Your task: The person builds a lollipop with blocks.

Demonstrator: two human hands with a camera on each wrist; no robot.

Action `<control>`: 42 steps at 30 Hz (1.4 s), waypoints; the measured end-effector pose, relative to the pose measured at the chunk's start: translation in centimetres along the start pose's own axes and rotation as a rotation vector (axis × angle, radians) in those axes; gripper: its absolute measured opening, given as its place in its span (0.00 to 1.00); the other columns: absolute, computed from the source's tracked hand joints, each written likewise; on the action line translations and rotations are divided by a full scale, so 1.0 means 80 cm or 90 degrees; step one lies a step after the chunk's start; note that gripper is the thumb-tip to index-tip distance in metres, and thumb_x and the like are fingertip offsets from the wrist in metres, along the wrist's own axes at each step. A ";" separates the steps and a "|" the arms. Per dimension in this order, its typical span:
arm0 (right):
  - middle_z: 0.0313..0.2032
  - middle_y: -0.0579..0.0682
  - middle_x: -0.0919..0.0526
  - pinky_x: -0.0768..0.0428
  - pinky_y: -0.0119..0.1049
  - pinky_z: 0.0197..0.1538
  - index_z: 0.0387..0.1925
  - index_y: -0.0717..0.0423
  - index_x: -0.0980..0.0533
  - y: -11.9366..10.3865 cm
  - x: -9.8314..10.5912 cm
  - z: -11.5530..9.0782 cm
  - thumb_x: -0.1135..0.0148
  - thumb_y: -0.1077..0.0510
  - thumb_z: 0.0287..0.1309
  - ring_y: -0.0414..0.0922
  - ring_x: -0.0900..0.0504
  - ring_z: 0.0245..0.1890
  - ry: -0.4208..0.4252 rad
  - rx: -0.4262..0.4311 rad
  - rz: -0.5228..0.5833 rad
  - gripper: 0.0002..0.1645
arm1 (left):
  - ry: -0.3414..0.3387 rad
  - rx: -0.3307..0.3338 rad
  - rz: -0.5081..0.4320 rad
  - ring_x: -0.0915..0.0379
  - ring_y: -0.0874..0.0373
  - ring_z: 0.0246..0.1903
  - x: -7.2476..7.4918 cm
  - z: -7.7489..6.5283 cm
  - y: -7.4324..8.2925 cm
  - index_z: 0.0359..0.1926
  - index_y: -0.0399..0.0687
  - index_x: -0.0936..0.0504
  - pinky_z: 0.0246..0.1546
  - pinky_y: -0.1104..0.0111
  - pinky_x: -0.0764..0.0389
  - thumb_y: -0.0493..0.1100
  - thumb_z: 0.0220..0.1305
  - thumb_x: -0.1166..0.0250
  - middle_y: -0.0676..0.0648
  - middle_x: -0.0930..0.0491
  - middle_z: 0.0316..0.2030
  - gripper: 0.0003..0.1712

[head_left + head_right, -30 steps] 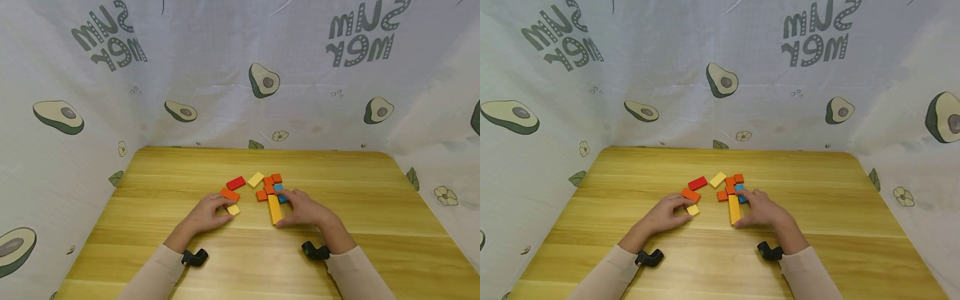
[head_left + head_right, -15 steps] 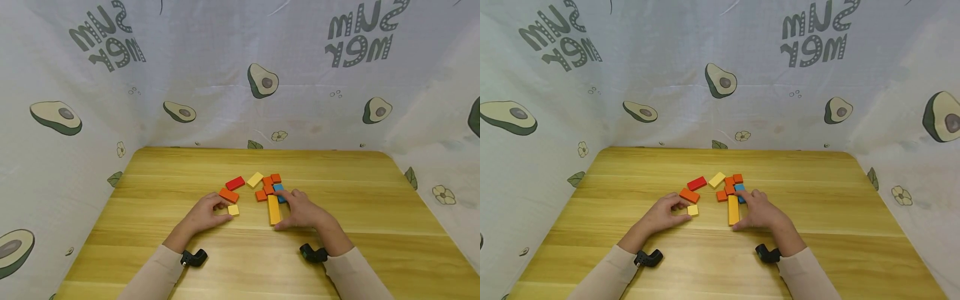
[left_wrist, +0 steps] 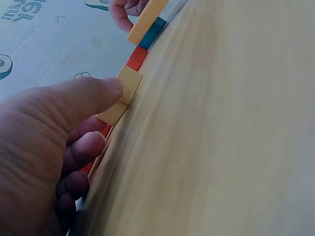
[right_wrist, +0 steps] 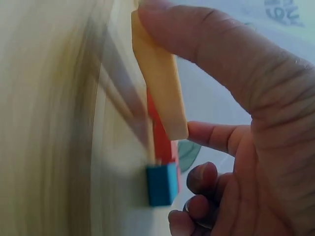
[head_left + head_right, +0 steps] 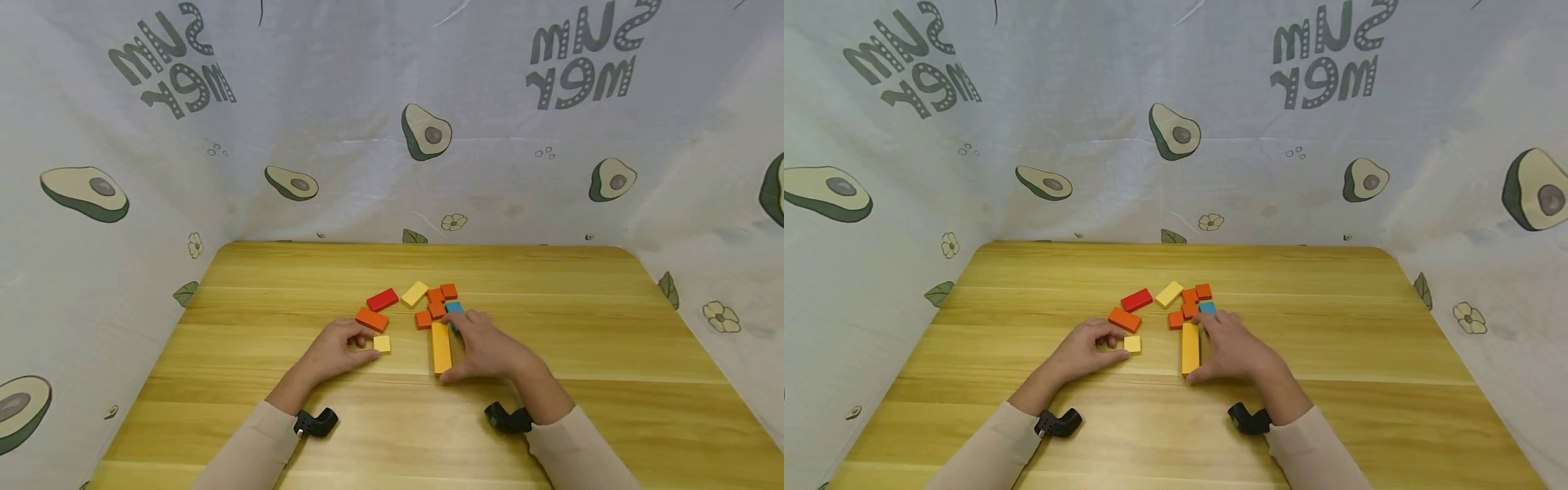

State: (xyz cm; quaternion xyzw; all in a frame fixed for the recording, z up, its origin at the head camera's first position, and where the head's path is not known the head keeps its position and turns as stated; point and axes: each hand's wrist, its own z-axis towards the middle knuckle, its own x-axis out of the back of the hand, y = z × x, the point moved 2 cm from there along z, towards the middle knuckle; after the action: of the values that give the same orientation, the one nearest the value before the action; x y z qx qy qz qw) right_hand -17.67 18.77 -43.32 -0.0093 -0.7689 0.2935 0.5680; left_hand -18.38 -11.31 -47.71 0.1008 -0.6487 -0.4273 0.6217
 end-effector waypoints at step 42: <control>0.56 0.54 0.21 0.24 0.52 0.61 0.62 0.54 0.35 -0.061 -0.045 -0.003 0.18 0.29 0.35 0.50 0.25 0.57 -0.080 0.071 0.010 0.59 | 0.043 -0.018 0.030 0.33 0.66 0.32 -0.004 0.000 0.005 0.43 0.52 0.11 0.39 0.71 0.29 0.52 0.59 0.24 0.62 0.24 0.26 0.14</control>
State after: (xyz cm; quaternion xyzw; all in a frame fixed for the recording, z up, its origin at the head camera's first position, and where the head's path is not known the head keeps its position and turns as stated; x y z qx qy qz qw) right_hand -14.59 13.56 -44.16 0.0348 -0.7854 0.3402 0.5160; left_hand -18.16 -10.87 -47.68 0.0913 -0.6236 -0.4182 0.6542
